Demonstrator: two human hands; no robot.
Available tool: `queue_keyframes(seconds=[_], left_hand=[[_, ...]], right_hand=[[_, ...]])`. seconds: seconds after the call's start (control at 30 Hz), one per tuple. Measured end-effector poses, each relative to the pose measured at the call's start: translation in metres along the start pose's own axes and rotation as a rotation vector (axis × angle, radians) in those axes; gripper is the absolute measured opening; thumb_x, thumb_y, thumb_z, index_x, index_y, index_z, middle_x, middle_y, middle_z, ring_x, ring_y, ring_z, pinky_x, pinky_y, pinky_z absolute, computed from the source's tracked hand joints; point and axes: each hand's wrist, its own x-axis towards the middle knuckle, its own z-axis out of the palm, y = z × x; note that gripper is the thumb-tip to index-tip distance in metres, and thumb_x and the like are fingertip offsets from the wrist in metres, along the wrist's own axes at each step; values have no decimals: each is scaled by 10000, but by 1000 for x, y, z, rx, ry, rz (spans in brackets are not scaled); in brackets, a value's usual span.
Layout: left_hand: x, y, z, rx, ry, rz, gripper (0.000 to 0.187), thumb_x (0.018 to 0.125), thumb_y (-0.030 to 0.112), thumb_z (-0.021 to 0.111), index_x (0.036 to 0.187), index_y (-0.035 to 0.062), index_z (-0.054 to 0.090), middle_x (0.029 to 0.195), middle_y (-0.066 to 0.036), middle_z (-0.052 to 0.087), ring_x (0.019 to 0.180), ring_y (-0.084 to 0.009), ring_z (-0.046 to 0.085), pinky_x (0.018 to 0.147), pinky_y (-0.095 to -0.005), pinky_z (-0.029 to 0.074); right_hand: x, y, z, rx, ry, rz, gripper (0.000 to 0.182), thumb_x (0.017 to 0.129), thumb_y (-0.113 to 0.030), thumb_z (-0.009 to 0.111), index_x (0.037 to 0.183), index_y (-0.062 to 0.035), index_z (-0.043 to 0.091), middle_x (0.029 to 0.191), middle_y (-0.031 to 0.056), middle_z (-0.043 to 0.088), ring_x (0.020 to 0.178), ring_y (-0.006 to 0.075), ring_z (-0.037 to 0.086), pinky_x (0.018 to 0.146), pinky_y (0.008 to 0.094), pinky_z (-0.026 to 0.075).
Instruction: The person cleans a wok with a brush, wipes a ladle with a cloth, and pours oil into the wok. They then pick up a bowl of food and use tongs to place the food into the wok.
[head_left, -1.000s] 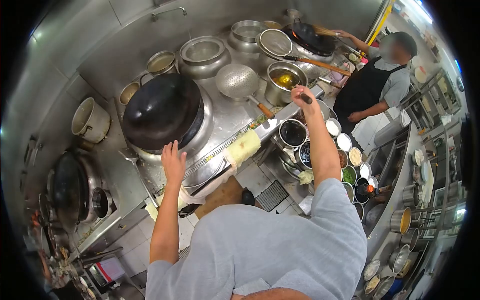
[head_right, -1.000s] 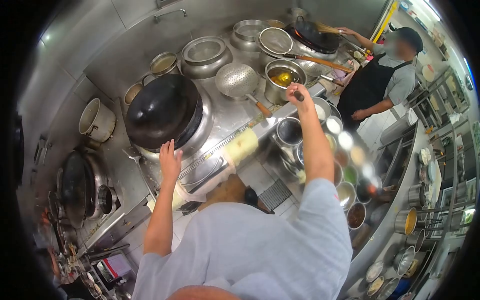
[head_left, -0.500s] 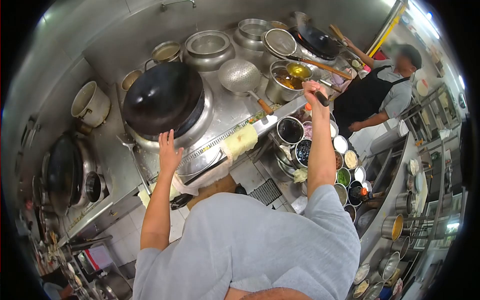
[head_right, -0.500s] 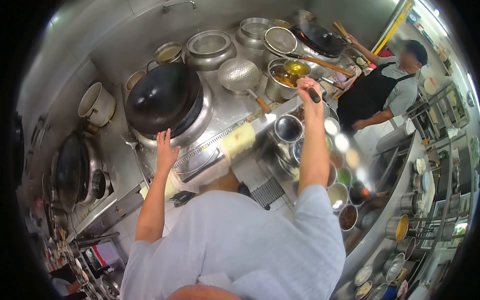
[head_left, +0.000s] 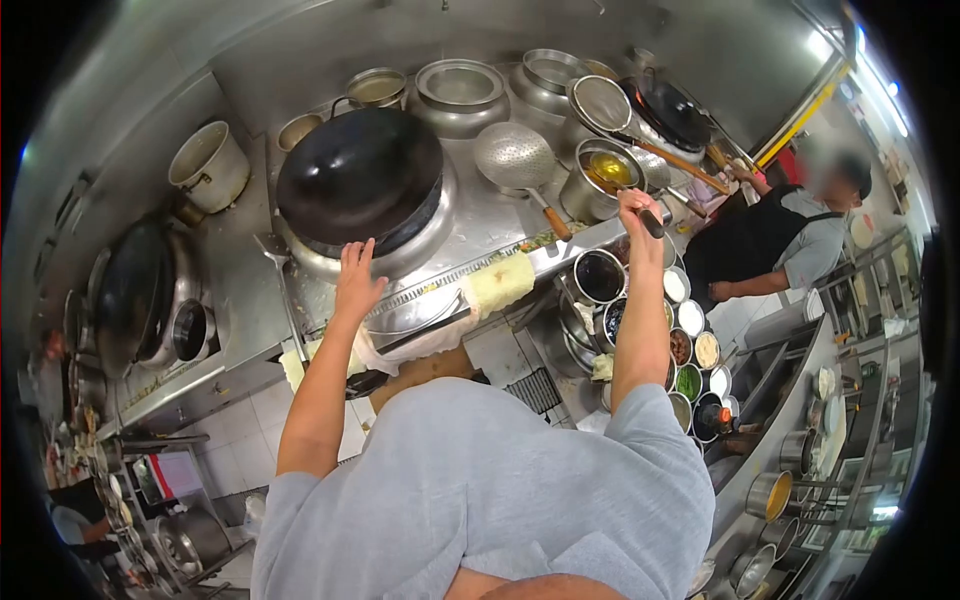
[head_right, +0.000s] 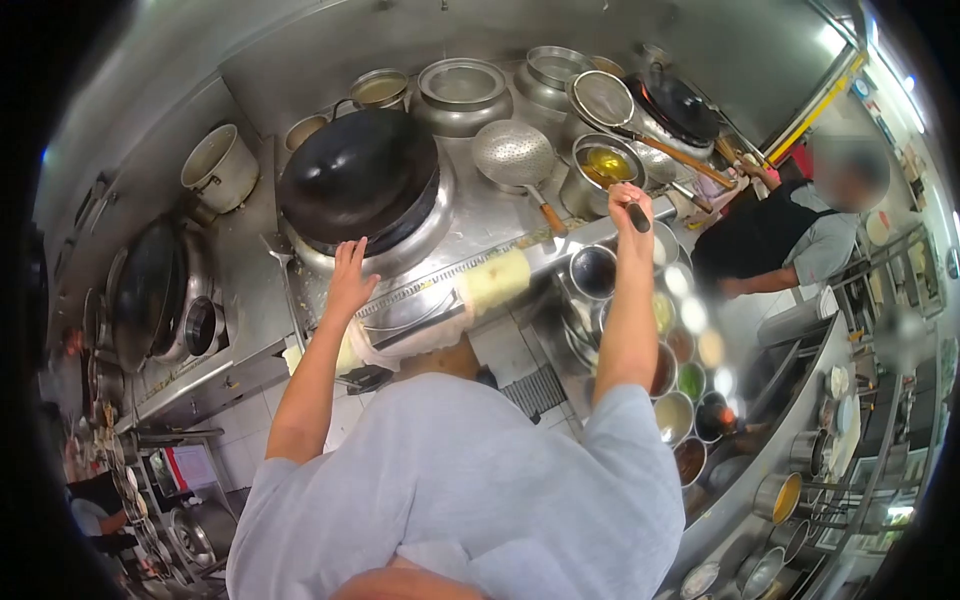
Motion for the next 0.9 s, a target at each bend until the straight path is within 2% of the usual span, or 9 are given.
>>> queue_keyframes(seconds=[0.13,0.33,0.5,0.63,0.67,0.73,0.8,0.87,0.9], left_hand=[[0,-2,4,0,15,-15,818,725,147,758,1438,68,365,1422,-217,377,1366,-408,286,1128,-449,289],[0,-2,6,7,18,-43,810,722,159,761,1428,63,377,1426,-213,379,1372,-398,280,1123,-441,303],[2,3,1,27,40,-11,776,707,175,766,1393,67,419,1366,-192,425,1333,-380,334,1062,-442,389],[0,14,-5,42,24,-47,753,715,194,760,1382,69,432,1344,-155,437,1316,-350,360,1003,-447,451],[1,14,-5,57,15,-67,752,719,196,758,1384,72,430,1349,-149,434,1318,-348,359,997,-449,456],[4,10,3,78,-5,-93,749,726,201,752,1389,78,427,1360,-137,429,1323,-342,356,985,-453,467],[6,9,1,70,-17,-78,743,739,198,741,1400,86,421,1374,-139,424,1329,-342,355,993,-450,464],[4,12,-6,59,-28,-52,740,743,195,736,1404,88,418,1381,-139,422,1333,-340,355,1000,-449,461],[2,17,-13,31,-72,-88,744,767,206,723,1423,78,394,1409,-157,401,1362,-352,317,1064,-432,401]], right_hand=[[1,17,22,-119,-25,50,359,969,-30,358,1231,165,209,588,5,408,443,116,456,449,237,395],[-8,99,97,-236,-92,169,213,934,-27,440,1000,168,384,616,-12,412,445,71,428,452,197,367],[-4,186,122,-154,-152,361,259,956,-54,431,1108,137,344,615,-9,407,446,54,442,422,199,388],[-1,263,105,-63,-147,517,300,948,-48,433,1142,153,326,595,-25,404,448,55,450,417,201,396],[11,277,86,25,-125,562,432,959,-54,417,1302,124,223,728,54,442,442,110,466,392,234,405],[12,318,61,140,-56,620,437,967,-61,423,1293,146,219,704,43,437,438,112,460,389,234,401],[20,347,32,55,-74,709,277,946,-56,479,1095,146,362,637,10,450,454,78,459,449,216,410],[29,369,4,-39,-48,814,231,941,-52,487,1052,131,398,644,8,456,458,74,455,451,207,391],[30,378,-5,-139,-12,822,206,939,-52,491,1030,117,415,642,5,456,461,73,454,454,209,384]])
